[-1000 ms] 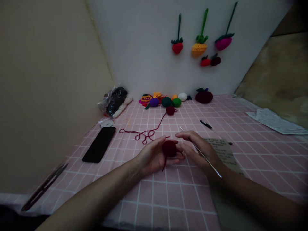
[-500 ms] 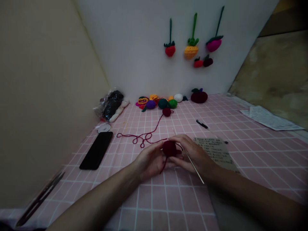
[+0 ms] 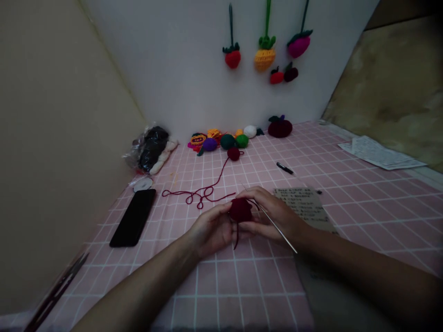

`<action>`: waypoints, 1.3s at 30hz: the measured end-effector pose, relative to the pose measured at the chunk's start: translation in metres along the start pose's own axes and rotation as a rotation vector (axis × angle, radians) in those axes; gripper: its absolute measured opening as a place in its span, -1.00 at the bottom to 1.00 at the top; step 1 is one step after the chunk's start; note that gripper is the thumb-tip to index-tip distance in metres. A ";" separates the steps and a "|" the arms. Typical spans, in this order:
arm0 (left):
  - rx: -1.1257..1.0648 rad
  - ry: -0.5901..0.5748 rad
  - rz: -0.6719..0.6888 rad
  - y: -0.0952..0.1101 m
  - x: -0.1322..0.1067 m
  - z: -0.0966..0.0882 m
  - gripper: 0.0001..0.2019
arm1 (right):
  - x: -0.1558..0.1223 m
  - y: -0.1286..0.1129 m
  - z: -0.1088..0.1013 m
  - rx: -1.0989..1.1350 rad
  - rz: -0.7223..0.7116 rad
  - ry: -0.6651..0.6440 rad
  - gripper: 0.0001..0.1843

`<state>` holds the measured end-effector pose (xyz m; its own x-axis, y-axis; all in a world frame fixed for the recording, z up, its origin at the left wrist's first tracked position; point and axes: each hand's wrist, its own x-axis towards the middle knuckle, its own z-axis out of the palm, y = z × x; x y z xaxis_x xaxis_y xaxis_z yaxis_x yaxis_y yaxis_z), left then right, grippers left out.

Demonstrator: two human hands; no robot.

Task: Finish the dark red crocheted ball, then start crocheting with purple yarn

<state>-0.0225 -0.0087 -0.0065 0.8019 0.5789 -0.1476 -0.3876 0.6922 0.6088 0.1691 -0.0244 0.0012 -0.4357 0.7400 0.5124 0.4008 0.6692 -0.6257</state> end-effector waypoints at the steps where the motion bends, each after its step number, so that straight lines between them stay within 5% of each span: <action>1: 0.000 -0.001 -0.011 -0.001 0.000 0.001 -0.65 | 0.000 0.000 0.000 0.000 0.002 0.006 -0.59; 8: 0.041 0.073 -0.053 -0.006 0.003 0.001 -0.64 | 0.000 -0.002 -0.002 0.005 0.089 -0.009 -0.75; 15: 0.321 0.281 0.133 -0.008 0.003 0.004 -0.70 | 0.001 -0.004 -0.005 -0.222 0.118 -0.059 -0.80; 22: 0.564 0.287 0.220 -0.012 0.004 0.003 -0.61 | 0.000 -0.007 0.002 -0.343 0.051 -0.118 -0.79; 30: 0.215 0.161 0.172 -0.006 0.003 0.010 -0.70 | 0.001 -0.007 0.000 -0.119 0.072 -0.035 -0.63; 39: 0.037 0.099 0.081 -0.005 0.000 0.005 -0.70 | 0.003 -0.011 -0.002 -0.101 0.054 -0.016 -0.71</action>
<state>-0.0182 -0.0145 -0.0054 0.7190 0.6735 -0.1718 -0.4310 0.6260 0.6499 0.1651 -0.0287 0.0108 -0.4235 0.7744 0.4700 0.5025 0.6326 -0.5894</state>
